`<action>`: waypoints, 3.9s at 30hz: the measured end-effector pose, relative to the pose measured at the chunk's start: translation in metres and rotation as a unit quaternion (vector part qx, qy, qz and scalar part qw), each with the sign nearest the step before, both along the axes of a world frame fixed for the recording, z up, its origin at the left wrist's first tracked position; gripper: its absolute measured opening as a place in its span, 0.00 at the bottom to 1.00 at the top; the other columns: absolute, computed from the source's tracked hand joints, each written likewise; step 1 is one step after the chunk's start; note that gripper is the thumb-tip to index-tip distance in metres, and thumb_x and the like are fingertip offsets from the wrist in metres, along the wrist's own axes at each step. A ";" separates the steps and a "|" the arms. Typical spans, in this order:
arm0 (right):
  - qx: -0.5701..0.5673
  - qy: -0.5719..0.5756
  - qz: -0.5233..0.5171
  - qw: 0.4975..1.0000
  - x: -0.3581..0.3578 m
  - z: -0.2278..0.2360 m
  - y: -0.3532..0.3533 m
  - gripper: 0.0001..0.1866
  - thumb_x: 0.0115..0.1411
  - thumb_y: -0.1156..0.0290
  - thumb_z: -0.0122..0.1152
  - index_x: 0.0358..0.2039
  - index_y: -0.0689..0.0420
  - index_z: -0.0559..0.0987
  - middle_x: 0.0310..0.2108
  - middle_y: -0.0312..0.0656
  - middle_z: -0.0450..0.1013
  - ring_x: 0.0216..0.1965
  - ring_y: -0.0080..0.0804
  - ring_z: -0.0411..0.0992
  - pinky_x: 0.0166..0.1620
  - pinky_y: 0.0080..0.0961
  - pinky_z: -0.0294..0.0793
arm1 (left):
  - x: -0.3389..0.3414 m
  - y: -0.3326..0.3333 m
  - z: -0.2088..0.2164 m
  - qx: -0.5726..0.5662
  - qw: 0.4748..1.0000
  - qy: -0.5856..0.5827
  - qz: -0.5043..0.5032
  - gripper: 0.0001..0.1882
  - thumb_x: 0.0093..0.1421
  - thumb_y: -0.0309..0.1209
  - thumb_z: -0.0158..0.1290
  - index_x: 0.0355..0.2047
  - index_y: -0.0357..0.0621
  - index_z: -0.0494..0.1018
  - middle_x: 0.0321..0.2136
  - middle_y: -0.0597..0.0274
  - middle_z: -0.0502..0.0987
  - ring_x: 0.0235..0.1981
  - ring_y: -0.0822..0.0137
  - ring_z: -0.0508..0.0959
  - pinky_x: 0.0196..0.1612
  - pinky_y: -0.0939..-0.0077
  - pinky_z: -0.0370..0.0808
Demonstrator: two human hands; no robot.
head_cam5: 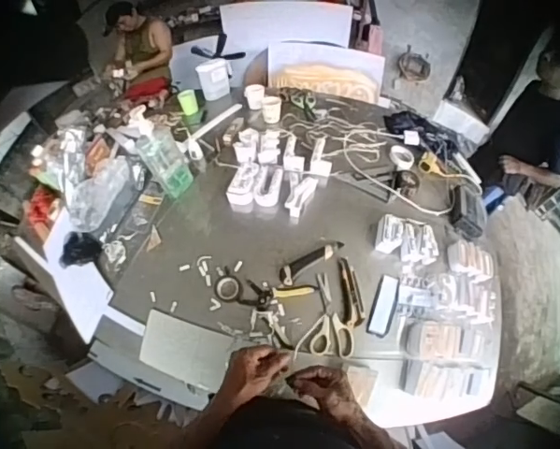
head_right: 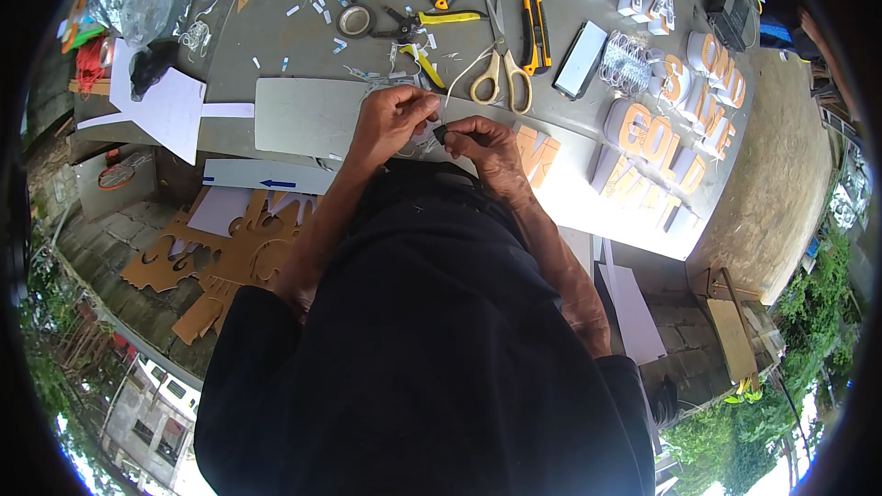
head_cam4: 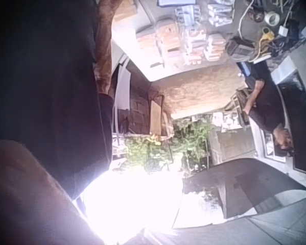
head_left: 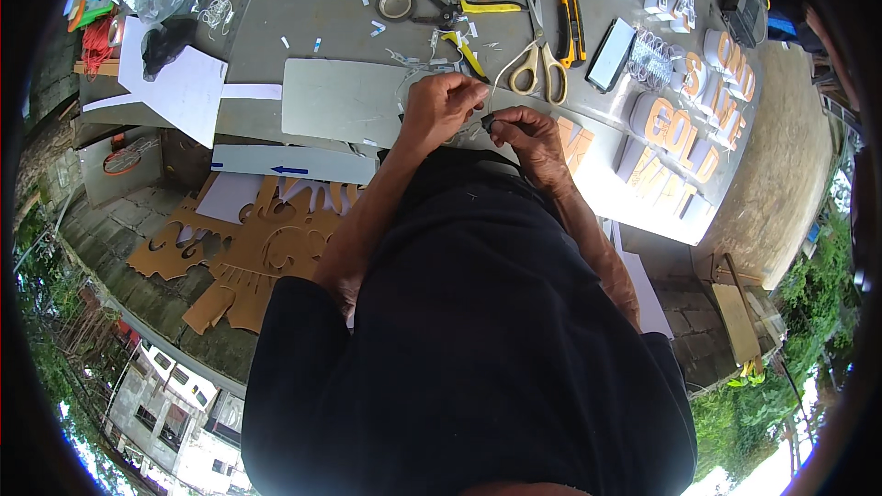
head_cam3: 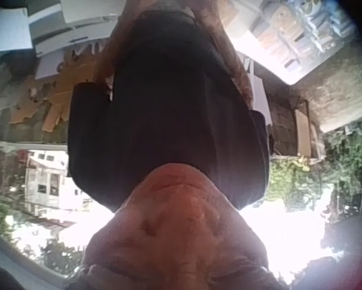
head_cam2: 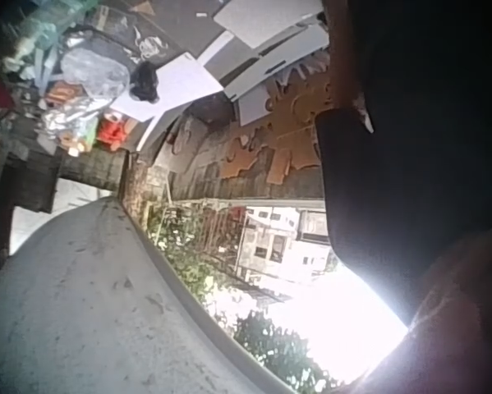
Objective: The recorder is assembling and detailing cutout letters for a sign, peeling backings and applying adhesive components.
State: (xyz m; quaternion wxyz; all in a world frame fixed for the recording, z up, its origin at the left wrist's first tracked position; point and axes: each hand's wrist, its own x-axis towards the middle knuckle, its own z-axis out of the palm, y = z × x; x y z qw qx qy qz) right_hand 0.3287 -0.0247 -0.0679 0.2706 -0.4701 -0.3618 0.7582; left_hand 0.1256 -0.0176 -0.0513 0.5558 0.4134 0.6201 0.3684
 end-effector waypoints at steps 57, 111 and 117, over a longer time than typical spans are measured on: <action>-0.026 -0.076 0.171 0.982 -0.004 -0.002 0.031 0.09 0.62 0.71 0.64 0.39 0.63 0.80 0.31 0.41 0.79 0.32 0.25 0.78 0.33 0.22 0.75 | -0.013 -0.046 -0.007 -0.169 0.977 -0.131 0.028 0.17 0.60 0.33 0.62 0.46 0.36 0.80 0.30 0.68 0.80 0.27 0.80 0.73 0.29 0.84 0.70; -0.087 -0.008 0.128 0.988 -0.004 -0.014 0.034 0.06 0.48 0.80 0.67 0.28 0.63 0.78 0.31 0.43 0.76 0.31 0.27 0.73 0.40 0.23 0.73 | -0.010 -0.052 -0.006 -0.137 0.977 -0.161 0.012 0.12 0.63 0.30 0.60 0.41 0.33 0.79 0.31 0.59 0.84 0.28 0.78 0.77 0.34 0.84 0.74; -0.121 -0.006 0.125 0.985 -0.008 -0.010 0.035 0.07 0.50 0.80 0.68 0.29 0.65 0.79 0.30 0.44 0.77 0.30 0.27 0.74 0.37 0.23 0.74 | -0.007 -0.056 -0.011 -0.122 0.988 -0.097 0.002 0.10 0.63 0.28 0.59 0.41 0.33 0.79 0.31 0.60 0.84 0.28 0.77 0.78 0.34 0.83 0.76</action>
